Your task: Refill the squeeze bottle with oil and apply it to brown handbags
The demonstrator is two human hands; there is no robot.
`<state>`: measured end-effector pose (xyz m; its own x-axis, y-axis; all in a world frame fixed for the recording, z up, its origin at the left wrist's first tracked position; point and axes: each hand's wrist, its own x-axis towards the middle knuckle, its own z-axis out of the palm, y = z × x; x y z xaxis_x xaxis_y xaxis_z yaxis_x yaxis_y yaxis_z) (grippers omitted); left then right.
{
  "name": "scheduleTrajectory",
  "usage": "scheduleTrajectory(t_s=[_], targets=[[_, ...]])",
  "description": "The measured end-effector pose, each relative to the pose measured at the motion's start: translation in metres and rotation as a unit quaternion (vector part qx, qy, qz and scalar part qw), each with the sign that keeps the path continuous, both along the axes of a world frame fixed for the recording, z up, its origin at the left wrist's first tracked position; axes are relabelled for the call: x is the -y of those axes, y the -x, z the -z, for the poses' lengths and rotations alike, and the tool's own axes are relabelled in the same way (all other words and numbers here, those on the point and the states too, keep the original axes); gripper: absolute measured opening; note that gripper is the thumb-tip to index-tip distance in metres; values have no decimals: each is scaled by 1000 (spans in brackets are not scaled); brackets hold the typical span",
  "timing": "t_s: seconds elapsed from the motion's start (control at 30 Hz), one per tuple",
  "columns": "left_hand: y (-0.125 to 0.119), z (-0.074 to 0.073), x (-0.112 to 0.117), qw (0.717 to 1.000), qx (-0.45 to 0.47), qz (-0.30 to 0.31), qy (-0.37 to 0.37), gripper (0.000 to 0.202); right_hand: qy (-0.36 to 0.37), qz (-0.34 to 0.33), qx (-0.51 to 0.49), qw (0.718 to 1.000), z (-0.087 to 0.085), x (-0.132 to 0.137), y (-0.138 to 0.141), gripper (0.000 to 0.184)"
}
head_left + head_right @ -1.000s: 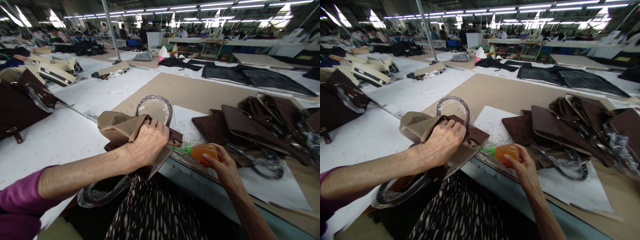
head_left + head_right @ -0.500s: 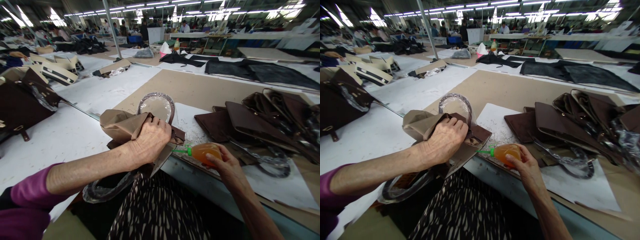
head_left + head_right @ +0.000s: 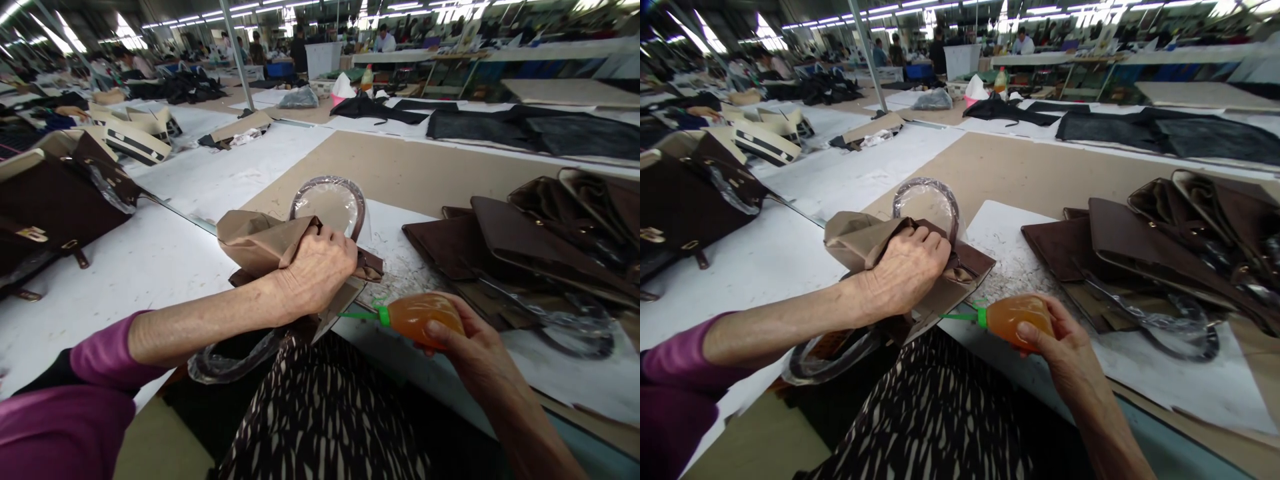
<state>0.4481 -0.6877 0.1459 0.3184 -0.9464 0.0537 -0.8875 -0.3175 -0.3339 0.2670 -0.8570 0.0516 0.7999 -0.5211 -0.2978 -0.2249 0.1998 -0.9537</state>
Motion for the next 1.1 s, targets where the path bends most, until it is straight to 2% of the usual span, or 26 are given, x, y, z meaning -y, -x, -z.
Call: scheduleTrajectory(t_s=[0.27,0.47,0.83,1.1], targets=[[-2,8,0,999,14,8,36,25,-12,44,5,999,2,-10,2,53],[-2,9,0,999,18,6,44,22,-25,32,-6,999,2,-15,1,51],[0,1,1,1000,-25,-7,-6,28,-62,46,-14,997,-22,-53,4,54],[2,-6,1,998,-51,-26,-26,29,-90,50,-16,995,-23,-60,8,56]])
